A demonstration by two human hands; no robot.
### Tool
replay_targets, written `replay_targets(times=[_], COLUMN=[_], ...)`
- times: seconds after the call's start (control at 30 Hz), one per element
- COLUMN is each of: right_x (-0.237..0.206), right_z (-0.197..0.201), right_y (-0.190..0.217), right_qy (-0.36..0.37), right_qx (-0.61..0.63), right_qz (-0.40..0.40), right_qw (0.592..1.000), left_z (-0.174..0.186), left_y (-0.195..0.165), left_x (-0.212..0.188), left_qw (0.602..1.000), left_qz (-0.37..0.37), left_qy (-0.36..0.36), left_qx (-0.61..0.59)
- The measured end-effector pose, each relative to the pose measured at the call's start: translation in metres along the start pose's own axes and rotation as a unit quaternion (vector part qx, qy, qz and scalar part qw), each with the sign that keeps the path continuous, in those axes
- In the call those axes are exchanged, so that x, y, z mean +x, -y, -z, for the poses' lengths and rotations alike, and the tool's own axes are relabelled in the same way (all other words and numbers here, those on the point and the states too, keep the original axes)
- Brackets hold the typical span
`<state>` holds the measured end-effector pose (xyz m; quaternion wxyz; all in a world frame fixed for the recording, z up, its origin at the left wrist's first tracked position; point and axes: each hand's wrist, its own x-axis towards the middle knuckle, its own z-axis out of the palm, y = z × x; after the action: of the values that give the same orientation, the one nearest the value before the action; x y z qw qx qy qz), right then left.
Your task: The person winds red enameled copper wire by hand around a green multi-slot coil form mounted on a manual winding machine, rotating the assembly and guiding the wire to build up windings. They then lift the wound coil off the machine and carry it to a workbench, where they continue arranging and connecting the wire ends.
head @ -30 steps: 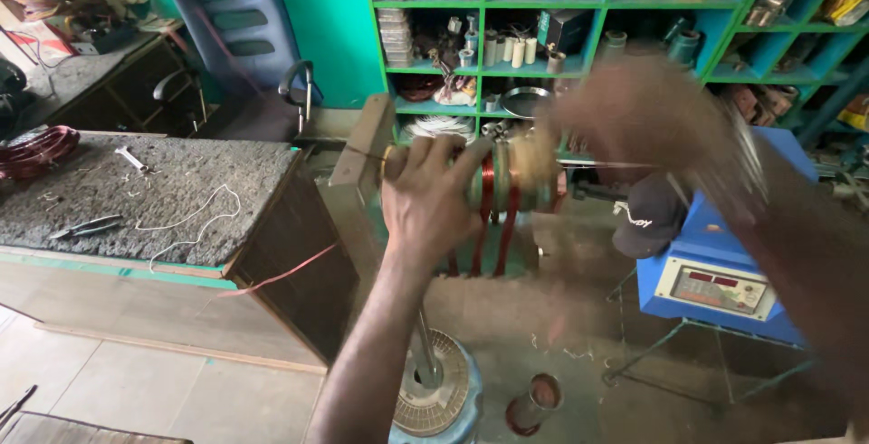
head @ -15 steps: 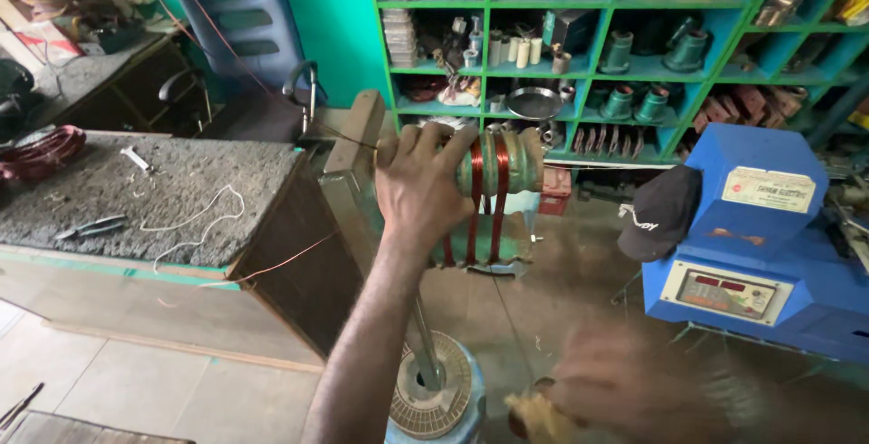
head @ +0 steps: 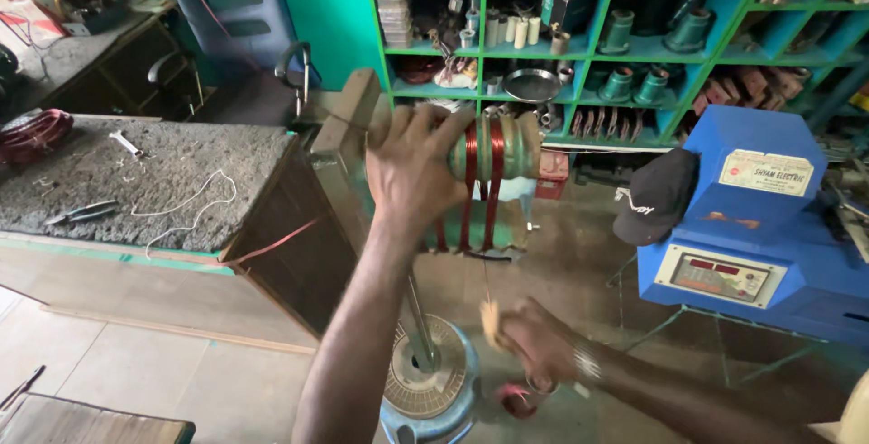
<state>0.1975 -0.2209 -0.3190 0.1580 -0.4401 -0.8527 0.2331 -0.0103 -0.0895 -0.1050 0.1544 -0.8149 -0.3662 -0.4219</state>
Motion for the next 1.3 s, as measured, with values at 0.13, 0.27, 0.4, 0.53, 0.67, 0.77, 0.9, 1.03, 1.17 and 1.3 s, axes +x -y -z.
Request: replay_targets(times=[0.13, 0.27, 0.4, 0.53, 0.67, 0.77, 0.9, 1.03, 1.17, 1.3], right_x=[-0.044, 0.06, 0.131, 0.065, -0.032, -0.03, 0.09, 0.143, 0.069, -0.03], right_z=[0.15, 0.3, 0.205, 0.025, 0.036, 0.159, 0.303, 0.198, 0.019, 0.058], right_y=[0.097, 0.084, -0.002, -0.032, 0.055, 0.116, 0.089, 0.006, -0.012, 0.054], right_qy=[0.041, -0.288, -0.176, -0.063, 0.026, 0.111, -0.294, -0.141, -0.068, 0.043], right_qx=[-0.186, -0.338, -0.163, -0.039, -0.023, -0.434, -0.408, -0.133, -0.009, 0.009], right_qz=[0.156, 0.142, 0.008, 0.01, 0.136, 0.073, 0.124, -0.038, 0.031, 0.134], right_qw=[0.969, 0.885, 0.971, 0.997, 0.99, 0.891, 0.855, 0.98, 0.997, 0.99], left_z=[-0.006, 0.005, 0.015, 0.007, -0.004, -0.005, 0.008, 0.018, 0.012, 0.002], left_y=[0.0, -0.011, -0.018, -0.007, 0.003, 0.002, -0.009, -0.011, 0.002, 0.013], left_x=[0.007, -0.001, -0.011, -0.005, 0.003, 0.004, -0.006, -0.013, -0.007, 0.001], left_qw=[1.0, 0.999, 1.0, 1.0, 1.0, 1.0, 0.999, 0.999, 1.0, 0.999], left_qz=[0.007, -0.032, -0.019, 0.0, 0.006, -0.01, -0.035, -0.022, 0.012, 0.018], left_qy=[0.012, 0.008, 0.017, 0.007, -0.004, -0.018, -0.011, 0.025, 0.016, 0.0], left_qx=[0.023, -0.003, -0.016, -0.02, 0.01, -0.005, -0.008, -0.026, -0.003, 0.034])
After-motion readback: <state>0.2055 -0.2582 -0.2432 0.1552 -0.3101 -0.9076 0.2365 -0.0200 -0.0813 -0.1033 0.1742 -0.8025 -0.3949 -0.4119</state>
